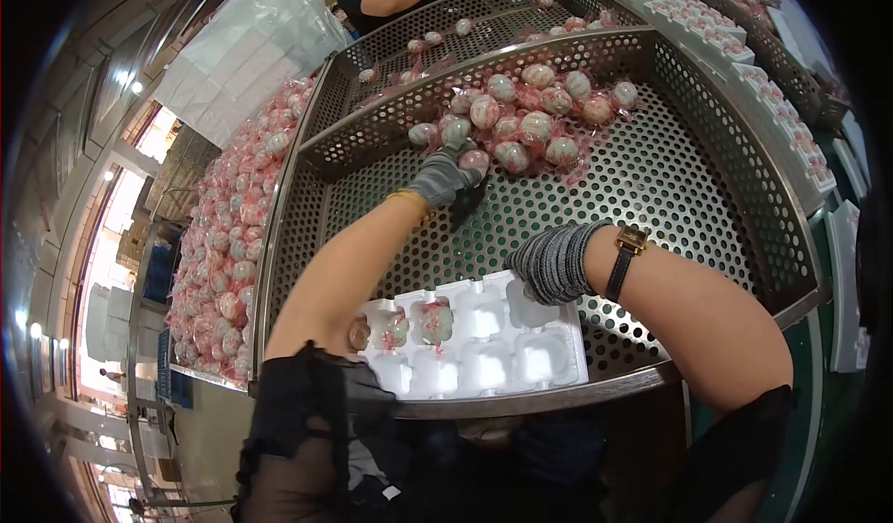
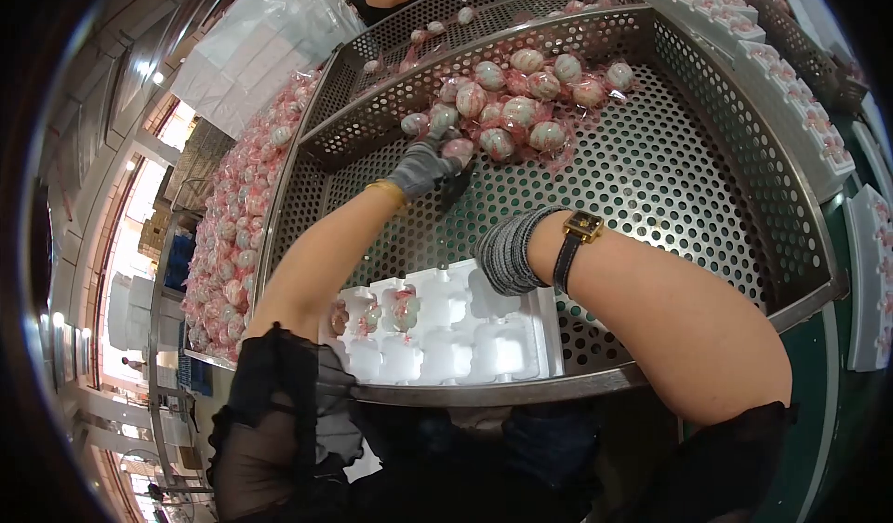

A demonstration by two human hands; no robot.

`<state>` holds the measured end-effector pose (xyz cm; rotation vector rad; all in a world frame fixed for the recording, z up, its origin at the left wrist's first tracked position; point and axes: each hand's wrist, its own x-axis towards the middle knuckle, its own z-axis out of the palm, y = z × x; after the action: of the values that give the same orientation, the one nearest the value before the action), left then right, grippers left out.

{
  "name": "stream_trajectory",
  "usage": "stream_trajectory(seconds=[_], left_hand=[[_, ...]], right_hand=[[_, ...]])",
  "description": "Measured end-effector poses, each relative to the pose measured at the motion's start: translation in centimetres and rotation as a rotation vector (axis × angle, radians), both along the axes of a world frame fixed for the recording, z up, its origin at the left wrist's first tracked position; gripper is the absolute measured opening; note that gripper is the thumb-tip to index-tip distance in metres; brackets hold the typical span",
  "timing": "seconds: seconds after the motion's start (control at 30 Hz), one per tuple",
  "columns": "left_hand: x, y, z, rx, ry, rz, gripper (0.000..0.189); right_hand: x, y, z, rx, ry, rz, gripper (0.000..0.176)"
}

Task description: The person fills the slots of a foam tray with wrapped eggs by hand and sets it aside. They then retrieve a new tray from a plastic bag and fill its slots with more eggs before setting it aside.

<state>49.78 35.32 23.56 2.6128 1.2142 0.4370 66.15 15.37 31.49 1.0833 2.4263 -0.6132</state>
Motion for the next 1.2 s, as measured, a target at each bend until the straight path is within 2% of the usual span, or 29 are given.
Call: stream_trajectory(seconds=[0.07, 0.1, 0.13, 0.2, 0.27, 0.3, 0.37, 0.53, 0.6, 0.63, 0.73, 0.77, 0.87, 0.9, 1.0, 1.1, 1.2], left_hand=[[-1.9, -1.3, 1.1, -0.609, -0.436, -0.039, 0.051], [-3.2, -2.8, 2.5, -0.718, -0.425, -0.089, 0.046], [-3.5, -6.5, 6.3, -0.825, -0.417, -0.137, 0.04], [-4.5, -11.7, 10.5, -0.964, -0.499, -0.084, 0.039], [-5.7, -15.2, 12.7, -0.919, -0.406, -0.139, 0.04], [-6.3, -16.5, 13.2, -0.875, -0.358, -0.166, 0.04], [-6.9, -18.1, 13.6, -0.768, -0.261, -0.222, 0.041], [-6.8, -19.3, 12.6, -0.561, -0.123, -0.302, 0.043], [-6.8, -19.3, 11.9, -0.609, -0.121, -0.317, 0.047], [-6.3, -19.4, 11.7, -0.453, -0.116, -0.383, 0.044], [-4.7, -19.9, 12.4, -0.47, 0.183, -0.302, 0.04], [-4.6, -19.3, 11.2, -0.11, 0.226, -0.446, 0.037], [-1.8, -21.0, 12.4, 0.182, 0.669, -0.49, 0.038], [-1.1, -21.2, 13.0, 0.117, 0.725, -0.48, 0.038], [-1.7, -22.1, 12.6, 0.162, 0.62, -0.481, 0.041], [-2.4, -22.0, 13.0, 0.077, 0.507, -0.462, 0.037], [-4.2, -22.0, 12.1, -0.089, 0.049, -0.566, 0.032]], right_hand=[[0.1, 0.0, -0.1, 0.018, -0.01, 0.011, 0.029], [0.0, 0.0, -0.3, 0.025, -0.01, 0.018, 0.029], [-0.1, 0.1, -0.3, 0.034, -0.012, 0.028, 0.029], [-0.1, 0.1, 0.0, 0.023, 0.012, 0.002, 0.026], [0.0, 0.1, 0.0, 0.051, 0.022, 0.031, 0.021], [0.1, 0.6, -1.2, 0.079, -0.021, 0.094, 0.03], [-0.1, 0.3, -0.2, 0.015, -0.014, 0.005, 0.03], [-0.3, -0.1, 0.7, 0.006, -0.014, -0.053, 0.029], [-0.1, 0.0, 0.1, 0.014, -0.005, -0.032, 0.028], [0.0, 0.2, -0.1, 0.011, -0.008, -0.023, 0.028], [-0.2, 0.2, -0.3, 0.012, -0.012, -0.025, 0.027], [-0.3, 0.1, -0.1, 0.001, -0.018, -0.041, 0.027], [-0.2, 0.1, -0.8, 0.015, 0.001, -0.066, 0.026], [-0.2, 0.2, -1.1, 0.031, 0.015, -0.066, 0.026], [-0.4, 0.3, -0.8, 0.004, -0.019, -0.03, 0.027], [-0.4, 0.0, 0.1, -0.012, -0.026, -0.083, 0.027], [-0.1, -0.2, 0.0, 0.049, 0.006, -0.042, 0.027]])
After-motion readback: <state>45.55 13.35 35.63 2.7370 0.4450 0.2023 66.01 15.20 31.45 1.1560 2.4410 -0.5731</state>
